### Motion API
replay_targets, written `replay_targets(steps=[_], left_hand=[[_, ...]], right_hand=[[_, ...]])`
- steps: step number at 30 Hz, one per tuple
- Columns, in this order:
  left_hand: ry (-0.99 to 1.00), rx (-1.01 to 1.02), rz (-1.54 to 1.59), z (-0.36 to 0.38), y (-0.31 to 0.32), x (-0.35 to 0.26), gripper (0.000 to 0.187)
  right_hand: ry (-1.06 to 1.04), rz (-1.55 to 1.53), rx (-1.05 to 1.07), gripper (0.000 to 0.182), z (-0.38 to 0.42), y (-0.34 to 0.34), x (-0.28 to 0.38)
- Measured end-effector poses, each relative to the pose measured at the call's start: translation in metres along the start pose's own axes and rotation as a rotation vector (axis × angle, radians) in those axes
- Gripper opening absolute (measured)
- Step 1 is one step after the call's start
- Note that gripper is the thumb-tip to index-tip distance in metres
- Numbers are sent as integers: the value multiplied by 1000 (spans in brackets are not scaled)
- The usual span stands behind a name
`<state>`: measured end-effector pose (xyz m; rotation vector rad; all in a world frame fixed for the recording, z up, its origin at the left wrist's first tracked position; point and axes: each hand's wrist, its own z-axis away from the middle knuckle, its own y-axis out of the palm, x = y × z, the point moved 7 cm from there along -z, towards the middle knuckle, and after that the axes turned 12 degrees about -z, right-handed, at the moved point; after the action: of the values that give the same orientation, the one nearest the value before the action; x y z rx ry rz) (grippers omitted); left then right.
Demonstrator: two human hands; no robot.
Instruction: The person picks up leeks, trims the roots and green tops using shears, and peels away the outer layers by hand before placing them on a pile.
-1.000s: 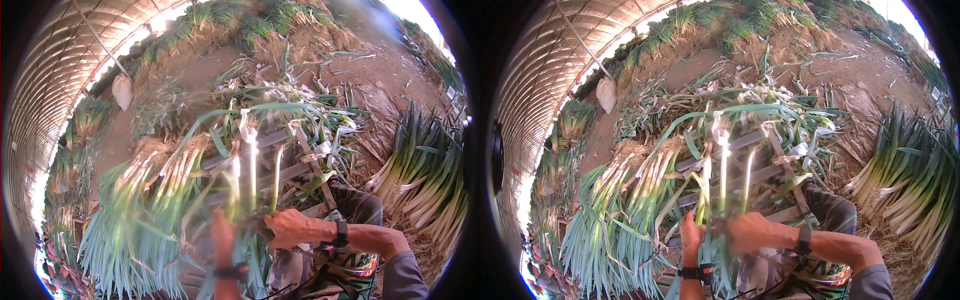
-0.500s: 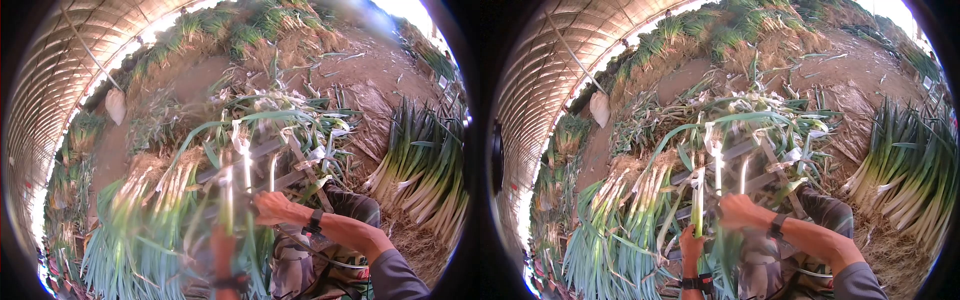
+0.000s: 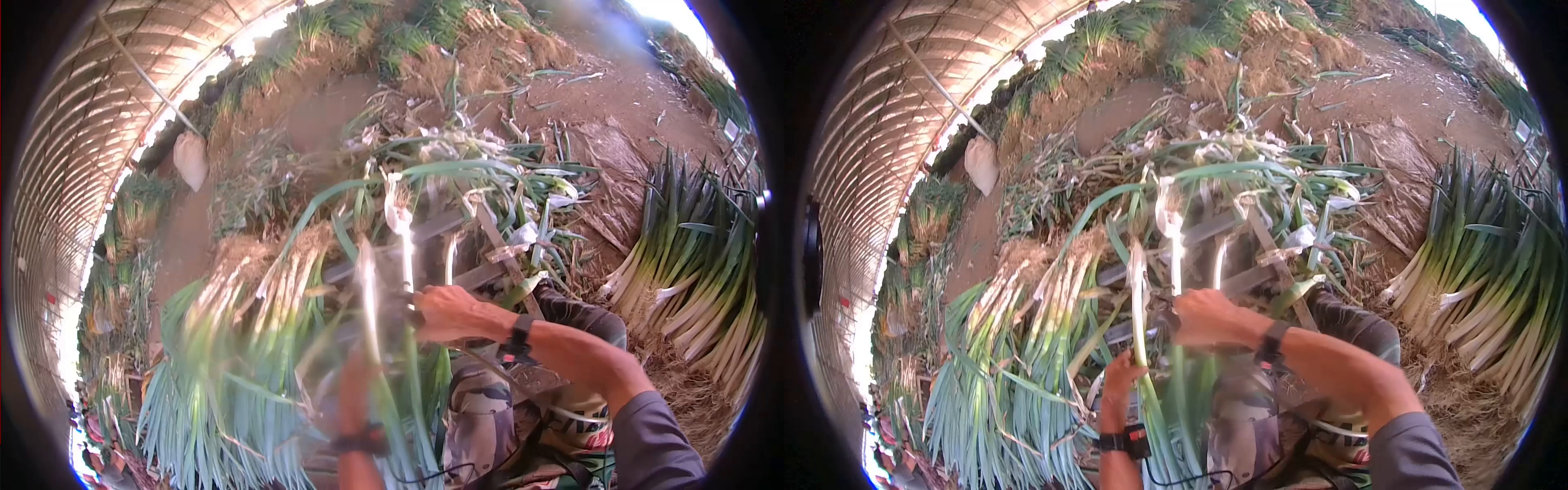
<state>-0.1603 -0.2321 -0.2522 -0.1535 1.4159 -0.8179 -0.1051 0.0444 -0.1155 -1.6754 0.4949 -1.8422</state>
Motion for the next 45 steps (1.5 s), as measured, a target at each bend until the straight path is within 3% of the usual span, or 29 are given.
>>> replay_targets(steps=[2, 9, 12, 16, 22, 25, 26, 29, 30, 34, 40, 43, 45], left_hand=[[-61, 30, 77, 9, -9, -43, 40], [-142, 255, -57, -16, -2, 41, 34], [-192, 201, -119, -23, -4, -3, 25], [-194, 194, -63, -7, -5, -45, 28], [33, 173, -296, -17, 0, -53, 45], [149, 10, -459, -26, 17, -60, 52], [137, 26, -532, -29, 26, -61, 62], [237, -102, -639, -22, 38, -93, 66], [178, -35, -633, -22, 42, -98, 68], [267, -150, -587, -34, 57, -96, 63], [155, -7, -593, -7, 70, -146, 81], [283, -132, -802, -7, 100, -143, 99], [165, -81, -895, -4, 115, -143, 92]], right_hand=[[73, -15, 123, 46, 32, -4, 18], [-10, -245, 392, 45, 120, 11, 52], [-9, -262, 578, 45, 143, 29, 62], [-58, -378, 838, 46, 174, 43, 83], [-133, -397, 490, 50, 164, 11, 77], [37, -146, 287, 56, 152, -10, 50], [95, -70, 226, 59, 148, -15, 36], [104, 60, 10, 61, 142, -32, 5], [102, 119, -62, 63, 141, -33, -12], [159, 258, -119, 71, 139, -40, -37], [235, 497, 25, 76, 133, -11, -86], [206, 522, 1, 73, 134, -2, -100], [203, 458, 16, 68, 134, -2, -103]])
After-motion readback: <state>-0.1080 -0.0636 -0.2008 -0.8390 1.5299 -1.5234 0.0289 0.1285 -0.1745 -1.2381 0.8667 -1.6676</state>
